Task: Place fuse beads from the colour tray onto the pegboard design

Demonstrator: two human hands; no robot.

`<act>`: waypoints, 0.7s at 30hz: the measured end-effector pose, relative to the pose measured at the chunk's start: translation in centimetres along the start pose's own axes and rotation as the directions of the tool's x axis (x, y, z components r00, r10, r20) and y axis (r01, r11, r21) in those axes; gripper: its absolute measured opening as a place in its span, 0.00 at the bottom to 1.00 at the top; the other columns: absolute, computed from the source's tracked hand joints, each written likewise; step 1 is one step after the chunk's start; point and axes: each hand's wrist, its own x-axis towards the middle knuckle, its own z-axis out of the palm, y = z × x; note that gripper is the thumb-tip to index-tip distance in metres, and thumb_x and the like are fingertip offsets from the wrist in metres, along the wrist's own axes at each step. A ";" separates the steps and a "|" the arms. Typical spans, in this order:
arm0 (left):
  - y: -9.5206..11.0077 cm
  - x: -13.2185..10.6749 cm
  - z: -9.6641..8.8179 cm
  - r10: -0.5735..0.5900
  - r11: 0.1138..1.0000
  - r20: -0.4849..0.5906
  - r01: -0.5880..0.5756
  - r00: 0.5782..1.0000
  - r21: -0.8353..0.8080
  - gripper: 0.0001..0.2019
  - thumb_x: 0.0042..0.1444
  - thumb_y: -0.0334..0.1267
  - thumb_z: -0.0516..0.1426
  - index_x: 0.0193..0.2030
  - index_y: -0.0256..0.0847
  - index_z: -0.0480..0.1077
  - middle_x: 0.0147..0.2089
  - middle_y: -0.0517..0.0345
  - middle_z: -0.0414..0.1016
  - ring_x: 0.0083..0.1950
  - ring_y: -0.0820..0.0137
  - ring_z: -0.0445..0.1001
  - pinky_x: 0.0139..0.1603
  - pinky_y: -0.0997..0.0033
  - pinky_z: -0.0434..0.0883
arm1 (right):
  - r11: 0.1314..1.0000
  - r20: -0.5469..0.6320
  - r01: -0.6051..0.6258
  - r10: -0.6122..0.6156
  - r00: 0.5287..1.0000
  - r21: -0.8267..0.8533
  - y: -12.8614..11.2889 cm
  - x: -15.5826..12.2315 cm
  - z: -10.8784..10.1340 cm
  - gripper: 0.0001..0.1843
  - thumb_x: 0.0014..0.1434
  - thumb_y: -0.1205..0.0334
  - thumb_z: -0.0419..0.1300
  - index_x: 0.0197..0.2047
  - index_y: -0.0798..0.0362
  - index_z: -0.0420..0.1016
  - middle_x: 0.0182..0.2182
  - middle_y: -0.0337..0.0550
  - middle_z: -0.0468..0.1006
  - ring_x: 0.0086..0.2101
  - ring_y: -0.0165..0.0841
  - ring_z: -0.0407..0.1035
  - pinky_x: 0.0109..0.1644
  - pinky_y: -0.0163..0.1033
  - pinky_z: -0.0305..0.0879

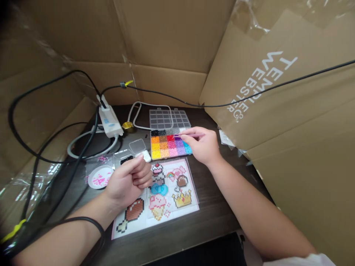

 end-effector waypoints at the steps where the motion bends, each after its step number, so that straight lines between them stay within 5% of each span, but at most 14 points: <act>1: 0.0 0.0 -0.1 0.000 1.000 0.000 0.000 1.000 -0.002 0.27 0.57 0.46 0.60 0.19 0.41 0.46 0.18 0.69 0.42 0.18 0.80 0.42 0.20 0.75 0.45 | 1.000 0.014 0.010 -0.010 1.000 0.017 0.0 0.7 1.0 0.05 0.53 0.61 0.68 0.33 0.51 0.84 0.34 0.46 0.86 0.36 0.40 0.80 0.41 0.45 0.77; 7: 0.1 0.0 -0.2 -0.009 0.999 -0.011 0.008 1.000 -0.045 0.27 0.58 0.45 0.59 0.18 0.41 0.47 0.17 0.69 0.42 0.18 0.79 0.42 0.20 0.74 0.44 | 1.000 0.024 -0.008 0.007 1.000 0.016 2.3 0.9 5.0 0.04 0.53 0.62 0.67 0.33 0.50 0.84 0.34 0.46 0.86 0.35 0.39 0.81 0.42 0.44 0.78; 21: -0.1 0.1 -0.2 -0.003 0.999 -0.020 0.002 1.000 -0.048 0.27 0.58 0.45 0.59 0.18 0.41 0.46 0.18 0.69 0.39 0.18 0.80 0.40 0.20 0.73 0.41 | 0.999 0.022 -0.014 0.015 1.000 -0.038 4.5 0.4 6.2 0.06 0.55 0.60 0.64 0.33 0.51 0.83 0.32 0.45 0.86 0.34 0.39 0.80 0.39 0.43 0.77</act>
